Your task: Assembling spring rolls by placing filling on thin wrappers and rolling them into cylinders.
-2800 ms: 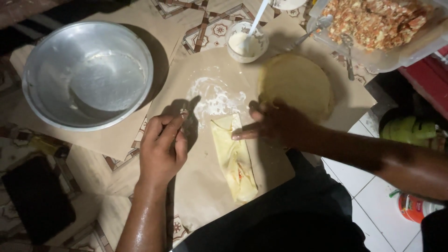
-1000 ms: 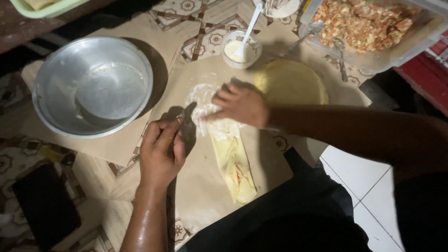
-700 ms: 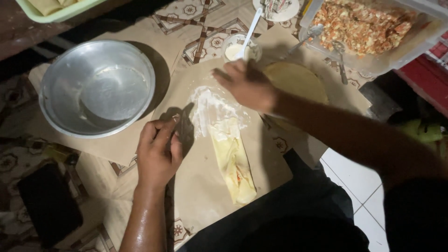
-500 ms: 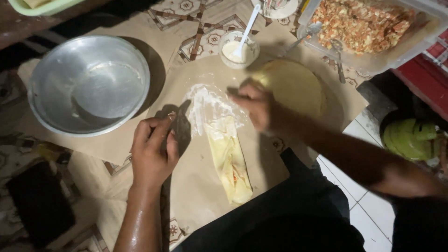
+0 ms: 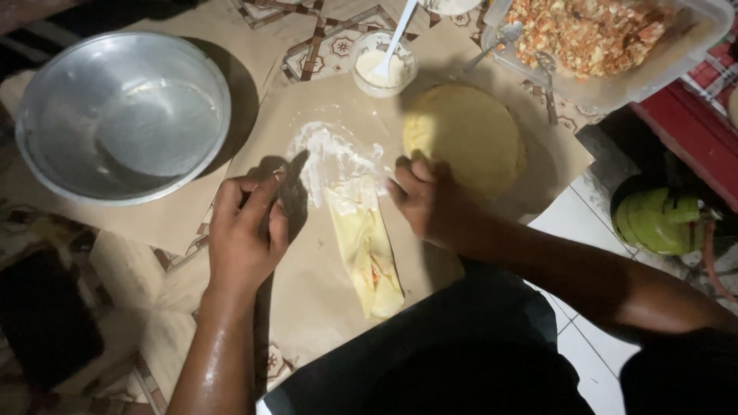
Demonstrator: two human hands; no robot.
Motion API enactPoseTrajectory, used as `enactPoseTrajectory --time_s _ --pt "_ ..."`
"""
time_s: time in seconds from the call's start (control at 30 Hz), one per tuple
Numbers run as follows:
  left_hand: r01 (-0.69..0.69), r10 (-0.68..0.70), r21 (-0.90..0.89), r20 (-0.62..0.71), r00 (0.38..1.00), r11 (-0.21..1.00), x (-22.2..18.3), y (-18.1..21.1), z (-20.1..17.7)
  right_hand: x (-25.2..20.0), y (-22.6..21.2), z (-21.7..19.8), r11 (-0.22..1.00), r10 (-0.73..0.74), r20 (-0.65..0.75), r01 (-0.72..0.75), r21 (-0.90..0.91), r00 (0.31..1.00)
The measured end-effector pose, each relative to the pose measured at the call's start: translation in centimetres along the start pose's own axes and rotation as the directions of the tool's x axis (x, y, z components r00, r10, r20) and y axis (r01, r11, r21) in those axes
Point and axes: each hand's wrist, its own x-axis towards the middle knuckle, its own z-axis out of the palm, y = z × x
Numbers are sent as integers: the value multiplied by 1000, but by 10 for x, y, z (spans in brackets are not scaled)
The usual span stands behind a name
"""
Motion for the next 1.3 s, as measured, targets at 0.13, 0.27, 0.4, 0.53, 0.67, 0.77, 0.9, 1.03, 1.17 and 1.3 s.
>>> enactPoseTrajectory --time_s 0.13,0.27,0.4,0.53,0.67,0.77,0.9,1.03,1.17,1.3 --pt "-30 31 -9 106 994 1000 1 20 -20 -16 3 -23 959 108 312 -182 218 944" --pt "-115 101 14 391 915 993 -8 63 -31 -12 -20 -68 813 48 300 -211 543 953" --pt "-36 33 -11 730 683 999 -42 92 -36 -38 -48 -54 774 -38 -19 42 632 999" --pt "-80 151 -146 581 799 986 -49 105 -29 -28 -49 -71 661 -58 -28 59 748 998" --pt "-59 134 -144 590 796 988 -43 111 -23 -21 -48 -79 715 -49 -90 98 693 995" --pt "-30 115 -152 588 800 988 -48 110 -16 -10 -50 -90 652 77 -142 58 756 987" --pt "-6 105 -190 512 852 982 -43 113 -14 -21 -54 -82 629 116 -120 20 777 986" --pt "214 -105 -255 383 918 943 -46 113 -6 -38 -82 -49 373 375 -1 -150 915 927" --pt "397 -320 -242 301 898 885 -40 109 3 -18 -87 -38 311 614 -73 -155 938 786" --pt "444 -375 -186 315 872 876 -29 102 5 -13 -67 -44 344 569 42 -285 895 821"
